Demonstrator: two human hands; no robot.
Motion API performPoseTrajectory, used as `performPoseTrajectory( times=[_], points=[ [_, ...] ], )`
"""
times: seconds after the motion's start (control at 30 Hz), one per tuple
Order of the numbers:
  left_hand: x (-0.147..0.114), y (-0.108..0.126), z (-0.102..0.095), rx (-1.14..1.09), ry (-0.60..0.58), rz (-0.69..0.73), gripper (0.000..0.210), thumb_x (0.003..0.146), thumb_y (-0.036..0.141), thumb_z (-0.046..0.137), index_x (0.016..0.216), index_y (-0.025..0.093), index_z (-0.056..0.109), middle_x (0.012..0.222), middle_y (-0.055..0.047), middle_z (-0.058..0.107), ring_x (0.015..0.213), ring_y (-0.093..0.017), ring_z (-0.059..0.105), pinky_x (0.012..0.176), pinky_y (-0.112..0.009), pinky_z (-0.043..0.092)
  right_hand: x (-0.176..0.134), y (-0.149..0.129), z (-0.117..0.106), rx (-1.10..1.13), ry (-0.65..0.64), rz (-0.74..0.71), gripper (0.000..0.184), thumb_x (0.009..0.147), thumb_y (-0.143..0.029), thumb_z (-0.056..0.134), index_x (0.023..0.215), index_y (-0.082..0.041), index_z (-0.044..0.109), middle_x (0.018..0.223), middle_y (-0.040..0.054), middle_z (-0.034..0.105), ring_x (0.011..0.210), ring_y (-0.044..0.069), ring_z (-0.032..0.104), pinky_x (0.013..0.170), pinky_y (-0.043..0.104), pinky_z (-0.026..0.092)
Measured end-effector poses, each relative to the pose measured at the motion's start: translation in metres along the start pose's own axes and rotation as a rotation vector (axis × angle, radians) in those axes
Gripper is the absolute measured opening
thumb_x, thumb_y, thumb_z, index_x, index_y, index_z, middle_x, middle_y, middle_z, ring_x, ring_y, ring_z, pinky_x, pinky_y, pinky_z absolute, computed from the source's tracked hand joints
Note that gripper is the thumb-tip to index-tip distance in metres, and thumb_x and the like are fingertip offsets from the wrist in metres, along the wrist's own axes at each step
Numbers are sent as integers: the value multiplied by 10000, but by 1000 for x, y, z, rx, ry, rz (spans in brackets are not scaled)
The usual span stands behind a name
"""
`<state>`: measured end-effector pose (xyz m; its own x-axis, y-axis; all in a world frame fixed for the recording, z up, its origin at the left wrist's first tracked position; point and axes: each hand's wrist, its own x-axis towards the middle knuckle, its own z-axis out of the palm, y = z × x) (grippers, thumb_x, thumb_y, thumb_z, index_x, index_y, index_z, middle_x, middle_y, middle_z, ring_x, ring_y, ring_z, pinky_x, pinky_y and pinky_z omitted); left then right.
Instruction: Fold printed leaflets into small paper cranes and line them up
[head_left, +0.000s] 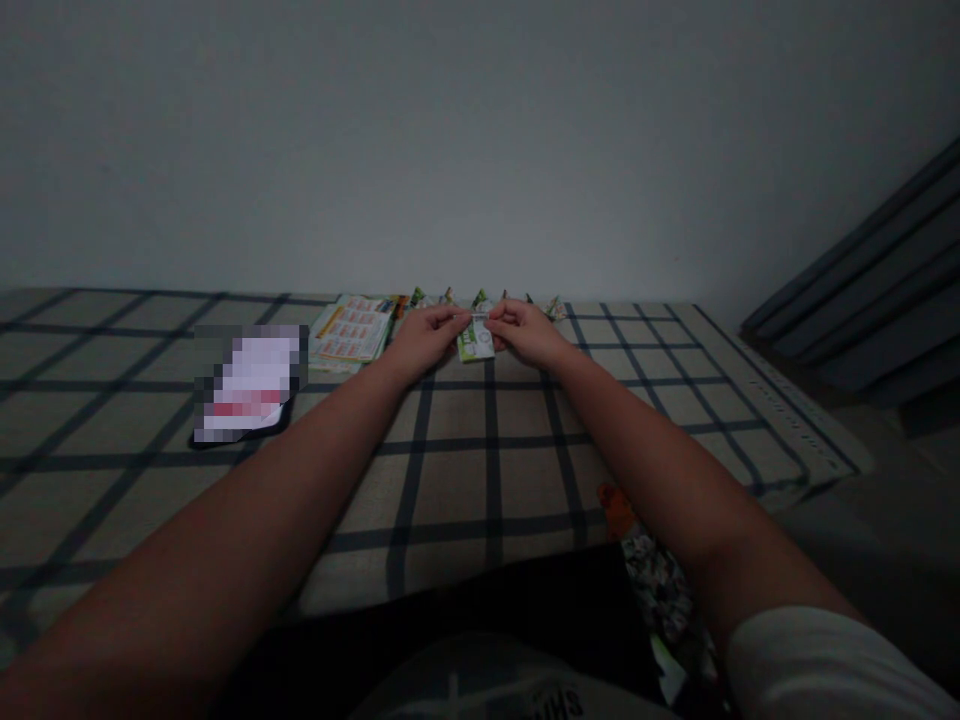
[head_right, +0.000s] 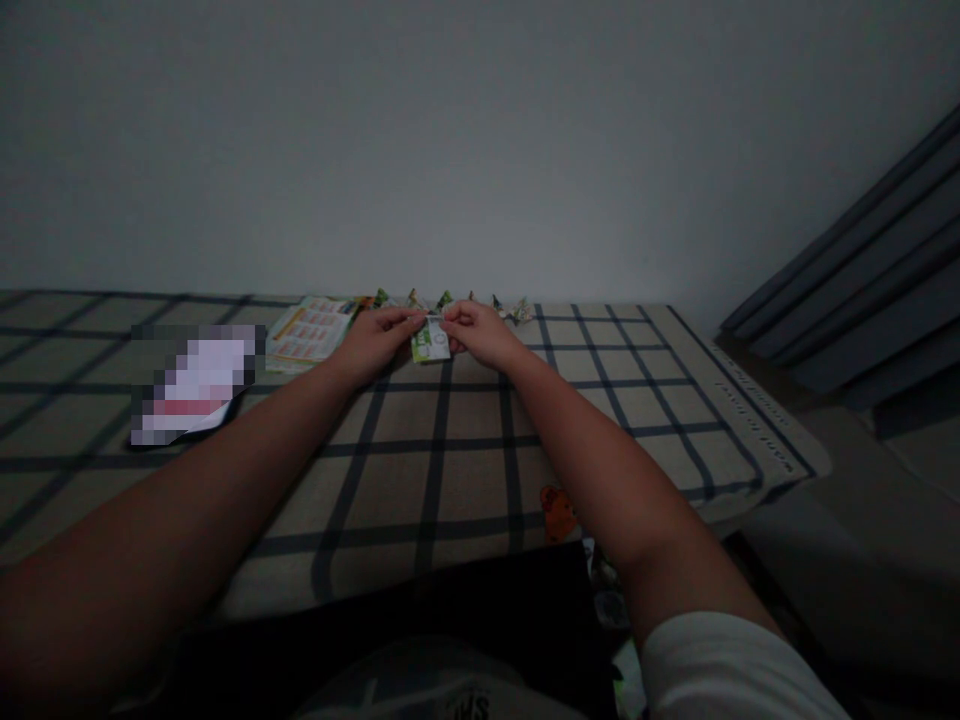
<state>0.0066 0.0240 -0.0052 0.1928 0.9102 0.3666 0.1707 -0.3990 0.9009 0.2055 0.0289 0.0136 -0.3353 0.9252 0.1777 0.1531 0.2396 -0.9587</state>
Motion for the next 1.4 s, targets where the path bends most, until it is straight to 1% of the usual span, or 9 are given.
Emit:
performPoseTrajectory(
  times=[0.13,0.27,0.5,0.7,0.83,0.93,1.03,1.27,1.4],
  points=[
    [1,-3,-1,44,-10,-5,499,788,618,722,955,155,801,886,-91,772,762,-205,643,685,-306,482,2,3,0,26,-6,31,140,899,-124,655,824,-191,558,621,-67,571,525,66,542,527,165,449],
    [1,-3,-2,99,-20,13,494,808,608,692,964,151,797,833,-70,755,723,-189,615,644,-282,451,4,5,0,32,-9,11,77,929,-204,664,902,-190,593,653,-60,593,538,76,549,544,180,458],
    [-2,3,-2,133,-27,39,417,853,555,660,861,156,781,721,-35,696,651,-160,553,595,-268,406,0,0,-1,-32,26,-36,137,935,-174,658,824,-184,577,648,-52,569,573,84,534,588,196,460],
    [-4,4,-1,133,-28,12,441,832,588,682,880,161,781,686,-26,676,596,-143,522,553,-262,375,1,0,-3,-34,9,-65,134,918,-175,660,807,-184,586,643,-51,551,579,87,521,584,199,458],
    [-4,6,-1,102,-28,-26,464,783,604,737,894,156,780,732,-44,714,623,-154,566,580,-272,413,1,1,-3,-31,-13,-67,126,911,-198,667,810,-188,592,642,-50,545,580,91,523,582,201,458],
    [-4,8,-2,118,-37,-20,452,763,592,759,846,147,763,731,-49,714,646,-161,585,615,-281,441,1,3,-2,-19,-44,-52,123,912,-216,665,824,-193,582,648,-53,549,566,90,523,573,201,454],
    [-4,7,-2,133,-49,-7,439,767,583,753,819,147,757,719,-47,708,652,-160,589,615,-274,443,2,3,0,-7,-60,-42,101,909,-181,637,826,-189,580,656,-54,548,552,85,511,554,194,436],
    [-5,5,1,86,-49,-60,470,767,580,747,916,136,785,776,-55,743,677,-159,615,637,-263,458,3,2,-2,-24,-58,-108,117,891,-165,633,783,-171,590,652,-58,525,559,77,487,546,189,408],
    [-4,5,0,95,-68,-41,464,779,577,730,905,133,777,779,-57,737,677,-158,606,640,-265,459,2,3,-1,-21,-50,-86,104,893,-165,642,800,-175,597,658,-51,535,572,82,500,543,185,411]
  ],
)
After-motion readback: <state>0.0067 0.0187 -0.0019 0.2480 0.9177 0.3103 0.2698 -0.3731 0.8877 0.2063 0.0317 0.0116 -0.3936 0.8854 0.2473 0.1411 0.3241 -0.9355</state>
